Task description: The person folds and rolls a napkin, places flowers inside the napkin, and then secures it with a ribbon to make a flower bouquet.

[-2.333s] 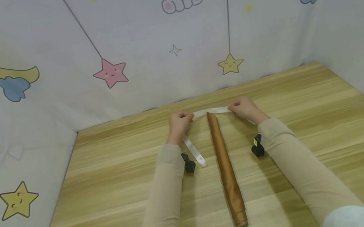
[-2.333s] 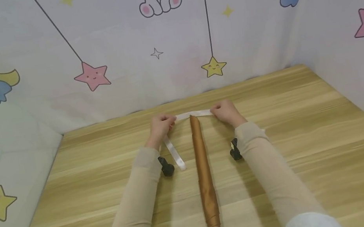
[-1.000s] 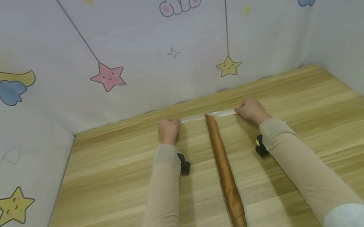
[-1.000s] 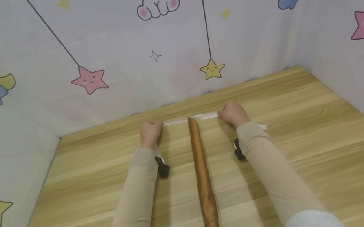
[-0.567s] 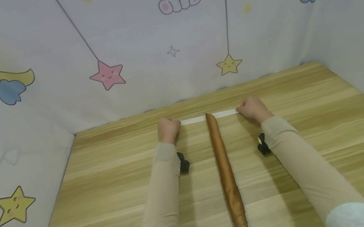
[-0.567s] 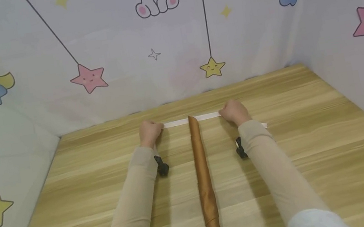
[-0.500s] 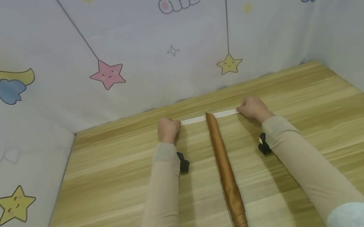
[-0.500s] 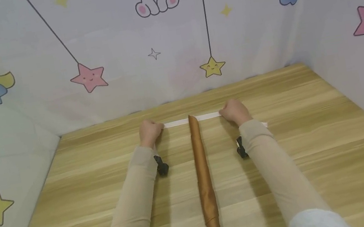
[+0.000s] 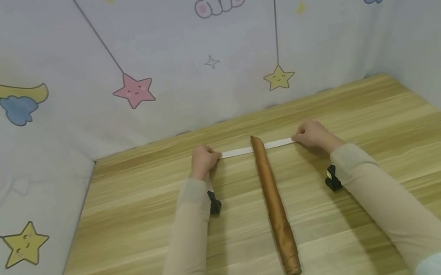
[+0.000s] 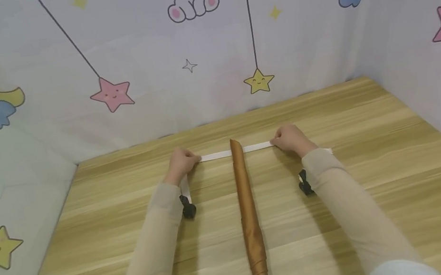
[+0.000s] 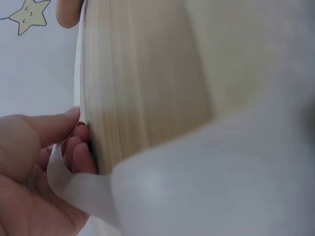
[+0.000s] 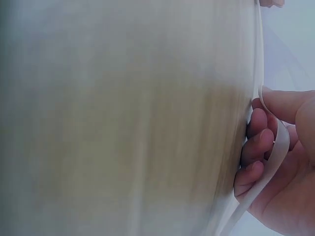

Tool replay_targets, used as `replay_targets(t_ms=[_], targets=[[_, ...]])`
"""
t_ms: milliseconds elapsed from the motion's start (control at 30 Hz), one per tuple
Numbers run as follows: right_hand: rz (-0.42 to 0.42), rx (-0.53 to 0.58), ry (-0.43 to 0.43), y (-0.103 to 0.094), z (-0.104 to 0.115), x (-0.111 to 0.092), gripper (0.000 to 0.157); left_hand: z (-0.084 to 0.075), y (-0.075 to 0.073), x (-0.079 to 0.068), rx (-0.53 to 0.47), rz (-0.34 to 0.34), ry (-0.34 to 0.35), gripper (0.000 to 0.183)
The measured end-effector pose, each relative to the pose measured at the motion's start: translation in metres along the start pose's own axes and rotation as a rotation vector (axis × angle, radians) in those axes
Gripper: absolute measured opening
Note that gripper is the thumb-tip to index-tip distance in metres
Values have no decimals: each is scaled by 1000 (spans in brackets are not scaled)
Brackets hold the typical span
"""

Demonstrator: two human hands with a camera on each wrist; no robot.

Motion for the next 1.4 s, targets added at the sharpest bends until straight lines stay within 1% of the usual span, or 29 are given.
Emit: replay_targets(t_ms=[67,300,400,533,633,767,900,1033,1133,1400], targets=[[11,-14,-13,1,-1,-3,29,0,1,-2,25,39,41,20],[13,-28,-65,0,1,-18,26,-4,1,-10,65,177,209,21],[23,-38,-76,1,1,-23,26,-4,0,-14,98,219,260,21],[51,-53,-72,4,-2,-29,25,-3,0,-18,148,249,303,19],[60,-62,-88,5,-2,-33,24,-2,0,-21,174,259,308,19],[46,-73,-124,5,0,-39,21,-2,0,-26,187,261,298,18],[45,-73,-127,4,0,-43,20,-4,-2,-31,171,271,306,18],[60,-61,-142,6,-2,-48,20,-2,-1,-36,167,300,305,21],[73,-54,-157,6,-2,-53,19,0,0,-40,168,318,304,19],[110,-64,-179,7,-3,-66,19,-3,-1,-51,147,333,337,19]])
Point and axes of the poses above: each hand's wrist, its own x-axis towards the middle knuckle, its own y-axis out of the palm, z = x × y, the point moved 7 cm from there along x, towards the middle knuckle, and after that the axes turned 11 degrees about y, right-handed, at the moved point
